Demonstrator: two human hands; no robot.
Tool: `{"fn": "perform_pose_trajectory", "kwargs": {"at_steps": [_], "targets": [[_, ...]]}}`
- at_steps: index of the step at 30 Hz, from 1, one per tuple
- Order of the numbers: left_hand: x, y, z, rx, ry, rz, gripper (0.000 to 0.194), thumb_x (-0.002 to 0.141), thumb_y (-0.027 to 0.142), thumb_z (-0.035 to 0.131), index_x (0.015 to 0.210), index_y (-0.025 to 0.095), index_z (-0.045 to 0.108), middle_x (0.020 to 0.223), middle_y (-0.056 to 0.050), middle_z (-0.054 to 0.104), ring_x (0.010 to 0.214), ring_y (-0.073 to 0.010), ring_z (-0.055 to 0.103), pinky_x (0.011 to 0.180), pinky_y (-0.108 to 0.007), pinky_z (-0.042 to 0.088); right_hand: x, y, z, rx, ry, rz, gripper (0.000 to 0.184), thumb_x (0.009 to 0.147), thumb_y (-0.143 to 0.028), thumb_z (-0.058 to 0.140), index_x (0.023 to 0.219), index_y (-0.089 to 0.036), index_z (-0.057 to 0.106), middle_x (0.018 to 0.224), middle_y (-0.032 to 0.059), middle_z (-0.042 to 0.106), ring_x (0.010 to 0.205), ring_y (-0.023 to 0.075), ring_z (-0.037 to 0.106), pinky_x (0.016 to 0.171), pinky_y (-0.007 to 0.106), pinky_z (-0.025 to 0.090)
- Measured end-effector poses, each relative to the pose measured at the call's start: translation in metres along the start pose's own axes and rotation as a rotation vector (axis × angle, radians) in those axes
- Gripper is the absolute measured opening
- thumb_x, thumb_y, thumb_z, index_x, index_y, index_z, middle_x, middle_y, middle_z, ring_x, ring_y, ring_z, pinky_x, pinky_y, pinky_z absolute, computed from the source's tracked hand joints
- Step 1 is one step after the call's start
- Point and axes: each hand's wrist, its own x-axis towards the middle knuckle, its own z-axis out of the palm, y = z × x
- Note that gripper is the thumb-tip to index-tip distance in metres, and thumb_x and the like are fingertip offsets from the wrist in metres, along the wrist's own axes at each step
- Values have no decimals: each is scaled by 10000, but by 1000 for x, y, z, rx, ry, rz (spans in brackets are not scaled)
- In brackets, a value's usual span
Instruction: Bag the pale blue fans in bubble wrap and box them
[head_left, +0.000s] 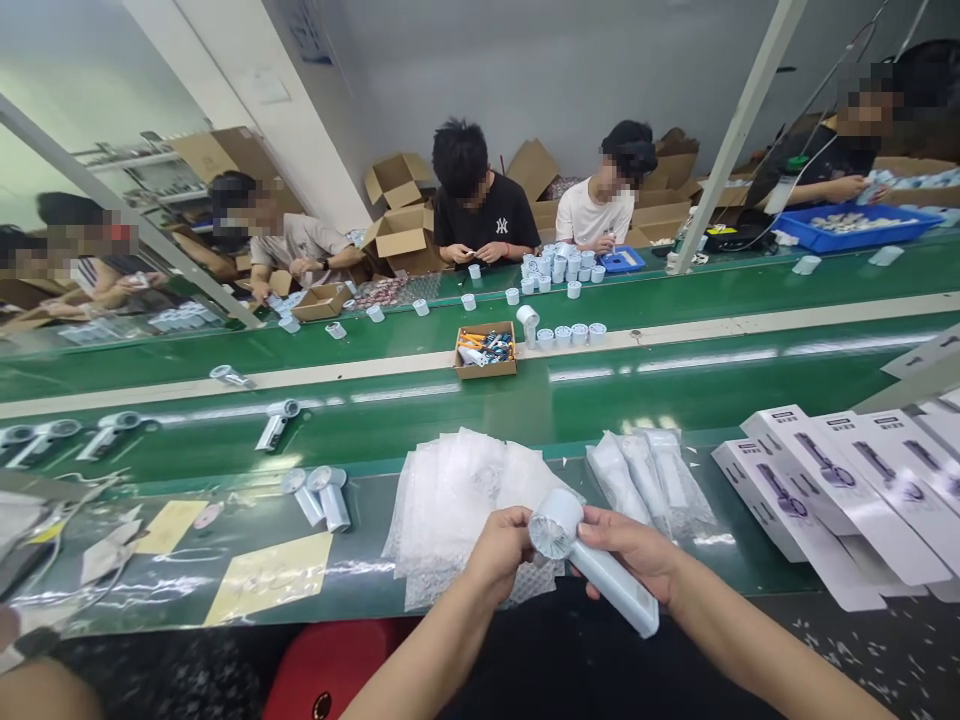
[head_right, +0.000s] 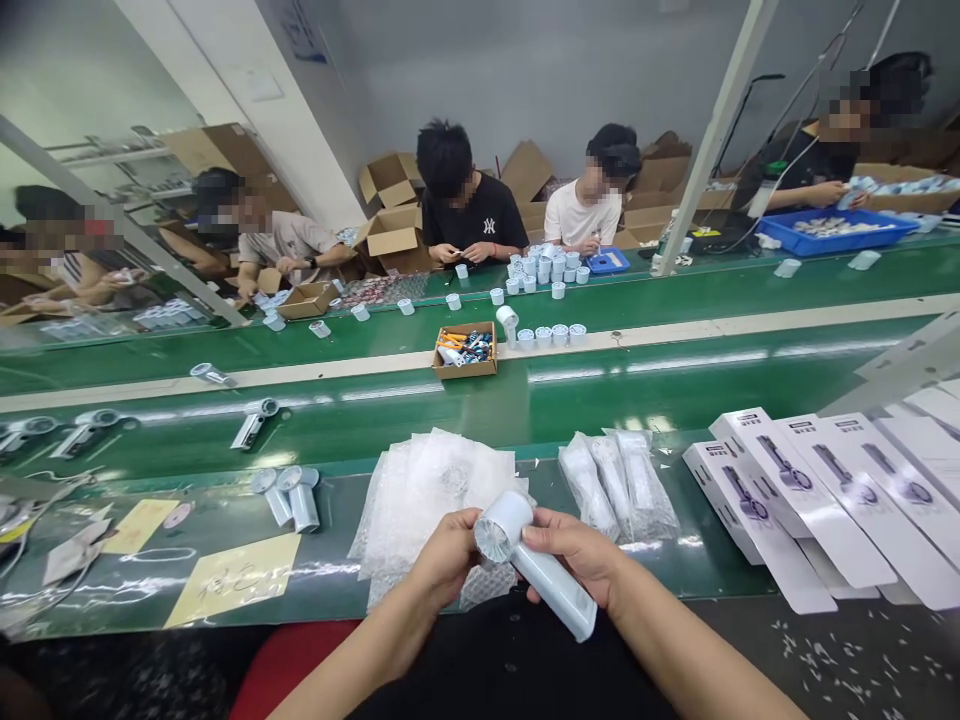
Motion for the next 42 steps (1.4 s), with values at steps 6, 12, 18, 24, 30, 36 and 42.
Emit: {"fn": "perform_pose_trajectory", "kwargs": {"at_steps": [6,12,18,24,30,36,42], "targets": [[-8,10,6,-107,219,145,252,603,352,696,654,152,552,522,51,454,467,-63,368,488,-209,294,-15,12,-4,-123,214,20,403,685,-375,782,951,-152,576,732,15,603,625,137,579,495,257,542],[-38,15,9,577,59,830,142,860,210,485,766,169,583,748,-32,584,726,-144,538,670,-261,432,-29,12,3,-85,272,-104,443,672,-359,802,1002,-195,554,905,21,601,636,128,562,495,289,549],[-44,24,27,710,101,913,142,882,133,455,781,174,546,718,-23,576,677,-133,544,613,-241,447,-48,11,8,19,334,-78,521,719,-371,771,1138,-239,491,834,-12,572,575,117,548,487,296,538],[-37,27,36,985,-94,1340,198,830,16,429,886,163,549,767,-53,583,711,-157,505,649,-277,445,-56,10,10,110,464,-110,574,717,-358,763,1163,-237,421,692,-31,576,526,129,535,483,295,524],[-33,15,40,998,-219,1125,180,845,51,411,860,170,545,783,-57,600,734,-164,537,669,-275,439,-55,12,12,239,600,-38,339,737,-294,676,904,-250,384,597,-49,561,474,141,542,467,264,479],[-29,14,56,921,-268,480,124,798,135,485,736,176,584,729,-19,622,701,-152,565,660,-253,416,-66,11,-6,-17,763,34,242,795,-420,559,885,-253,411,553,-51,548,479,158,546,466,245,390],[-24,10,55,794,-296,182,87,754,150,526,704,164,596,682,12,603,702,-142,552,658,-240,399,-83,21,-33,-537,785,-88,348,654,-465,711,642,-210,474,542,-65,460,540,109,439,513,220,356]]}}
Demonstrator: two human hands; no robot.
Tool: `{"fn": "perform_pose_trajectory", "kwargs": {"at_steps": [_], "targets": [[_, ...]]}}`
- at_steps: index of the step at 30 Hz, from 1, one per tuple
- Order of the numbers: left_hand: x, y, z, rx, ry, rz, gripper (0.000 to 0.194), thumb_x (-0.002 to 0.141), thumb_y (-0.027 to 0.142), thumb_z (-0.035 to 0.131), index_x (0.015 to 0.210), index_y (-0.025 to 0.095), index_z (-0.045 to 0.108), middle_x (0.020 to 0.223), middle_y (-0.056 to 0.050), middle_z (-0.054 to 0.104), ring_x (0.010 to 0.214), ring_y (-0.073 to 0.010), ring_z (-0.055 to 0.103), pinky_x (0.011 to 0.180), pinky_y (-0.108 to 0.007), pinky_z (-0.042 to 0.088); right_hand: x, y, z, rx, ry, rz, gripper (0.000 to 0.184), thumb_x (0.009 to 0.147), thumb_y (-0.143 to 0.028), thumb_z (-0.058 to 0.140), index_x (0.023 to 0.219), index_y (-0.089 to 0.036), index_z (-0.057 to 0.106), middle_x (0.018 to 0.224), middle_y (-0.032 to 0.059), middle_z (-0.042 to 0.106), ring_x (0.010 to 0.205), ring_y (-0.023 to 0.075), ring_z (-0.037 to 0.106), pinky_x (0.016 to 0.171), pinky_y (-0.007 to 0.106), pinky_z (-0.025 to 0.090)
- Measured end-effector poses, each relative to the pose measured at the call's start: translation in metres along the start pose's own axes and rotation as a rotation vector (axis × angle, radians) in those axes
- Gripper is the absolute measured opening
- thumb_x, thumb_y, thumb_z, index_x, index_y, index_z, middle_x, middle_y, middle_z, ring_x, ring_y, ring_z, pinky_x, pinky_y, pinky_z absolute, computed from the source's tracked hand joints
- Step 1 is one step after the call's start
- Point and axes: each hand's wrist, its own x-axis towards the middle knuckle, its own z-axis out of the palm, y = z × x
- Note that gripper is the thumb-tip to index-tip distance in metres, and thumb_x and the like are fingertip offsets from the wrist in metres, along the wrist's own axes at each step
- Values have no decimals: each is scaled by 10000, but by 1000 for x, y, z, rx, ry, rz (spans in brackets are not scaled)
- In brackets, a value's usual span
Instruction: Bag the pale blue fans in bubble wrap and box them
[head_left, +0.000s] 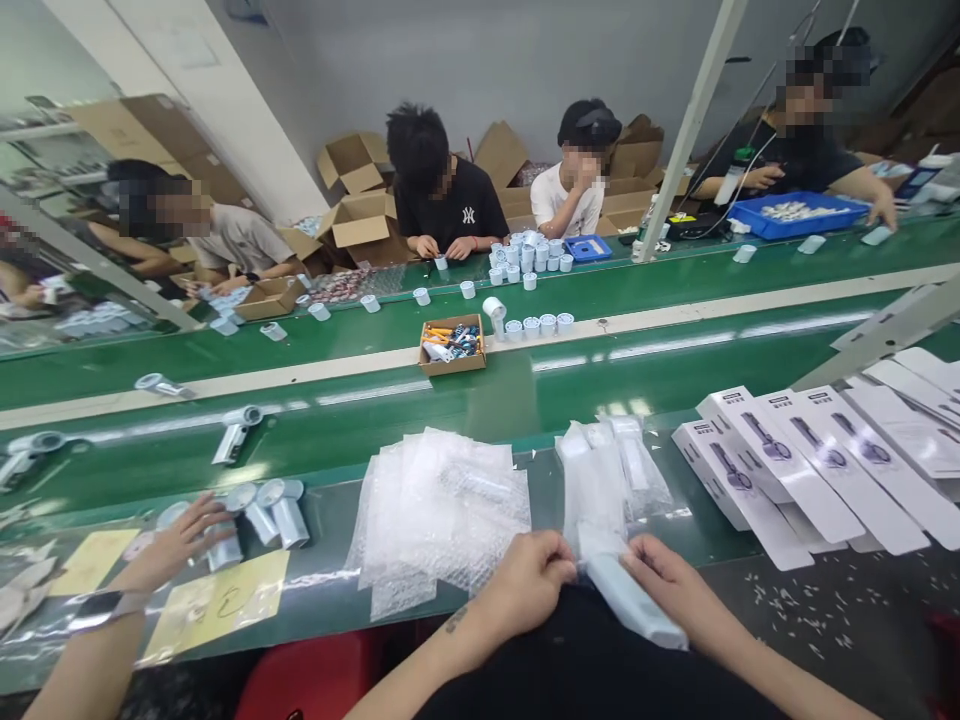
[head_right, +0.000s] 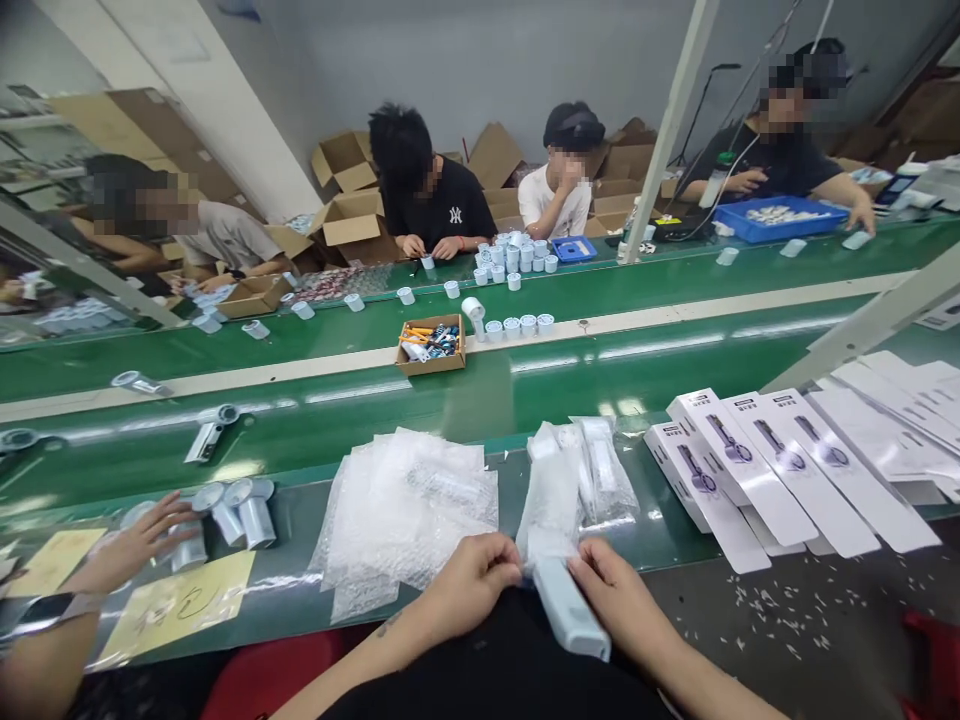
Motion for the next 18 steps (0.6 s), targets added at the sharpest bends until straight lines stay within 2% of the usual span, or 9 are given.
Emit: {"fn": "perform_pose_trajectory", "kwargs": {"at_steps": [3,5,7,9,10,13,14,16,18], "targets": [[0,5,2,66,-17,66,88,772,143,515,735,170,590,715,5,609,719,-143,555,669,-242,408,-2,-5,-5,315,-178,198,362,673,-456,737,673,-210,472,538,-65,494,504,102,480,477,203,381],[0,11,3,169,19,229,104,802,139,485,777,174,579,783,-12,619,758,-146,561,714,-252,423,-3,-18,-8,510,-254,352,314,732,-444,716,768,-201,521,646,-23,601,600,128,594,549,209,475],[2,15,3,275,14,446,115,817,131,464,842,178,566,854,-32,616,796,-152,560,751,-260,439,-3,-33,-10,545,-317,461,298,759,-408,714,840,-162,567,738,40,664,646,141,646,585,208,521],[5,13,1,394,57,577,158,810,94,430,876,169,553,885,-62,603,822,-169,548,757,-275,454,0,-47,-12,492,-337,445,296,739,-341,750,866,-135,578,733,66,680,563,128,635,513,186,511],[6,10,0,453,108,593,186,802,71,409,882,161,551,887,-78,596,832,-181,541,756,-290,459,2,-51,-12,475,-323,398,300,719,-303,771,869,-136,572,723,65,683,526,118,619,486,178,501],[8,2,-1,502,219,524,228,806,60,370,888,146,565,874,-99,592,826,-202,537,742,-324,461,10,-54,-4,494,-216,283,337,678,-290,805,860,-147,561,733,63,689,563,120,628,543,189,523],[8,2,0,433,197,487,204,813,83,389,873,149,573,847,-85,597,791,-190,542,723,-311,459,12,-51,0,501,-169,258,337,674,-315,807,833,-153,557,716,53,682,582,122,628,564,194,524],[8,9,3,188,78,404,127,807,141,460,814,160,585,754,-33,597,687,-145,540,658,-258,443,17,-41,10,473,-101,198,351,670,-390,797,749,-176,530,614,-4,623,555,113,590,529,190,488],[10,19,4,-110,-10,292,64,766,176,524,733,162,578,653,14,564,592,-100,509,584,-211,408,21,-30,16,388,-116,137,396,691,-498,751,691,-192,499,530,-51,529,501,97,517,464,187,415]]}}
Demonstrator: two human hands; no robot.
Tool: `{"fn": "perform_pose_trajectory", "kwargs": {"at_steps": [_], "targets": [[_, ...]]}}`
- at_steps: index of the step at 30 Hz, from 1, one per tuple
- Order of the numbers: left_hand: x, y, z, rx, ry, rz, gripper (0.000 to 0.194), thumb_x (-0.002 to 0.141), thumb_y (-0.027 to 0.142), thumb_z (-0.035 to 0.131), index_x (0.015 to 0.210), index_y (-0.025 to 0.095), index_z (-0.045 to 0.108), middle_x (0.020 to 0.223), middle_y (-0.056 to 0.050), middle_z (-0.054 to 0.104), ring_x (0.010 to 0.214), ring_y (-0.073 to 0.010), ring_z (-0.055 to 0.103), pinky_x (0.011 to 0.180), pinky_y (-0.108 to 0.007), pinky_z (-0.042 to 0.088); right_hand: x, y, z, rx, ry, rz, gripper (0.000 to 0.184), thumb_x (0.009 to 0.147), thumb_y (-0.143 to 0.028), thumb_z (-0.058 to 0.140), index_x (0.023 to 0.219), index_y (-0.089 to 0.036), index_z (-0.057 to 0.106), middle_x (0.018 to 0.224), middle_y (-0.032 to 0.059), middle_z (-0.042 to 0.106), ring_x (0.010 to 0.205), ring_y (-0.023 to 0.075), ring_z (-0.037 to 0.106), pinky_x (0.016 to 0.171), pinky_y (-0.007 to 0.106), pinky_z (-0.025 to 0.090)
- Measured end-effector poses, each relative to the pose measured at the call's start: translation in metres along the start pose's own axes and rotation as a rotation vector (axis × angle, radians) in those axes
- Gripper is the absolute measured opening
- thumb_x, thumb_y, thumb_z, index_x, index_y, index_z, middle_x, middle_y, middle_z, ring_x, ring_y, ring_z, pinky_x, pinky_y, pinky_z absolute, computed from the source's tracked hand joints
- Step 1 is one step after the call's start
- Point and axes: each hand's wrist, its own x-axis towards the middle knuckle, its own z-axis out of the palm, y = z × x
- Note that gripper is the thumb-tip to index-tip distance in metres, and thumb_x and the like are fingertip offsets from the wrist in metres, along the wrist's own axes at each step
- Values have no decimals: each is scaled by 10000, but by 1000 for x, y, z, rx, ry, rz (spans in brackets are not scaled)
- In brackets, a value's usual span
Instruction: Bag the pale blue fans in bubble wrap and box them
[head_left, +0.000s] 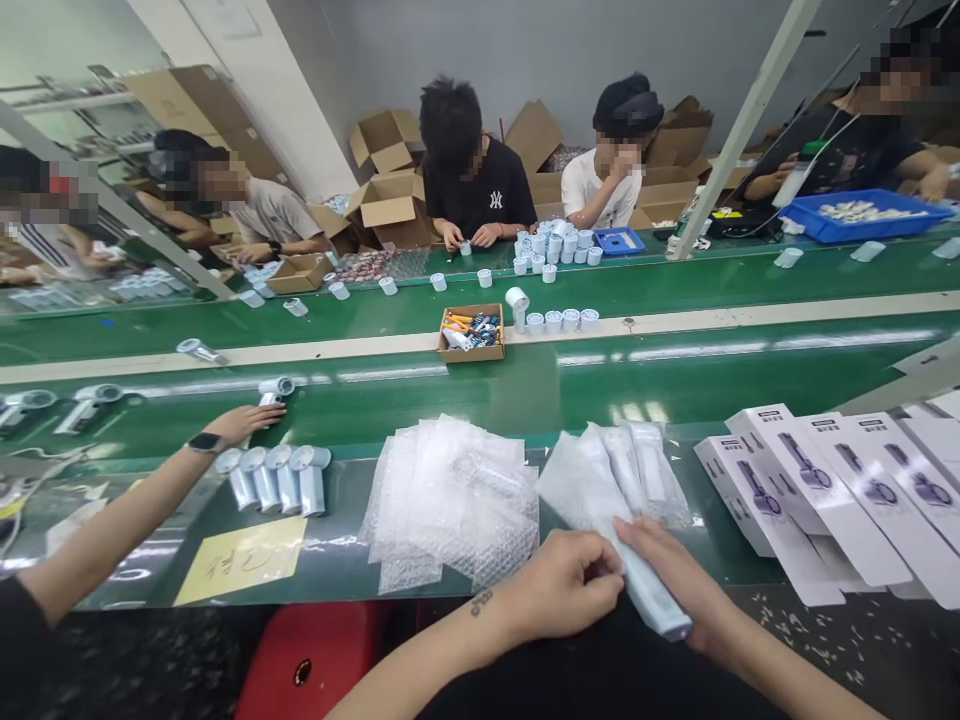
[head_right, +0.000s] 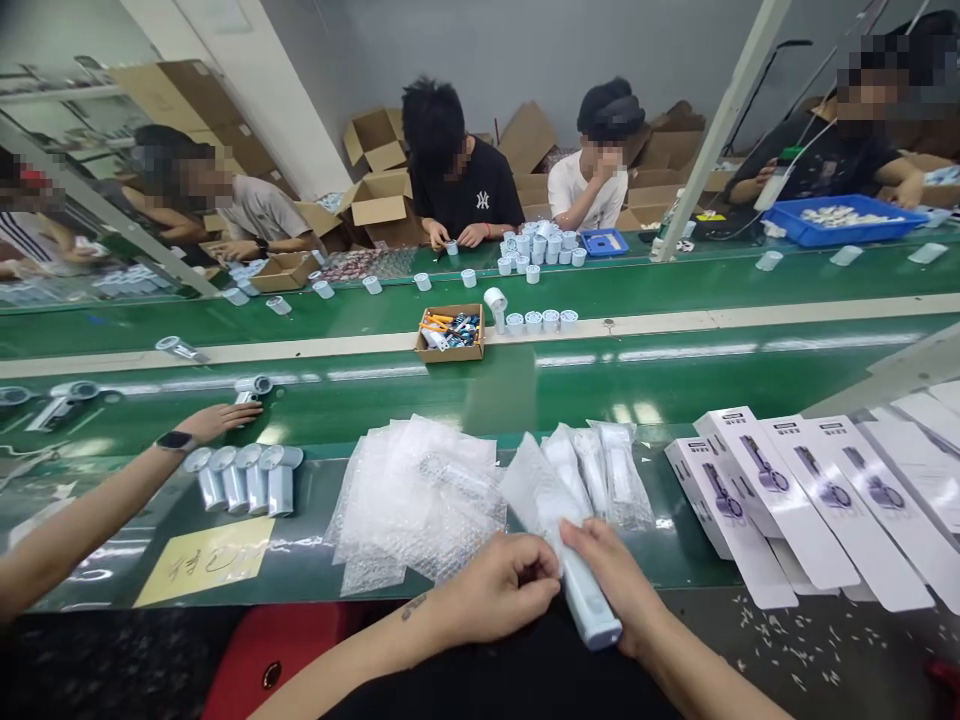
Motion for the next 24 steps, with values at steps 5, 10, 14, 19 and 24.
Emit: {"fn": "perform_pose_trajectory", "kwargs": {"at_steps": [5,10,14,19,24], "targets": [[9,15,-9,-490,280,-338,122,673,256,605,679,154,538,507,54,491,440,-63,422,446,-184,341,-8,-10,-21,-338,-189,17,469,741,-627,635,653,-179,526,582,-21,536,517,106,497,490,216,408],[2,19,-10,-734,185,-439,157,598,240,663,658,139,559,465,33,520,423,-66,449,412,-169,309,-31,-37,-32,-424,-325,-134,391,759,-496,692,1014,-206,627,1115,87,596,1047,223,562,865,332,478],[2,18,-4,-912,104,-391,188,585,235,679,670,139,542,473,25,527,410,-52,426,422,-168,291,-24,-17,-16,-513,-350,-270,799,665,-378,787,1373,-292,426,1393,95,356,1295,275,370,1035,409,355],[-3,12,-22,-665,8,-295,259,655,342,692,749,155,539,565,6,558,488,-88,473,493,-204,375,-13,0,0,-656,78,-658,310,677,-225,737,980,-223,673,1106,78,537,1119,259,498,968,384,401],[12,-5,-46,19,48,192,921,412,369,885,1246,218,522,1325,-140,516,1186,-334,489,965,-461,434,-34,-9,33,-632,163,-968,235,751,-203,669,981,-239,700,1001,71,627,971,225,576,918,366,438]]}}
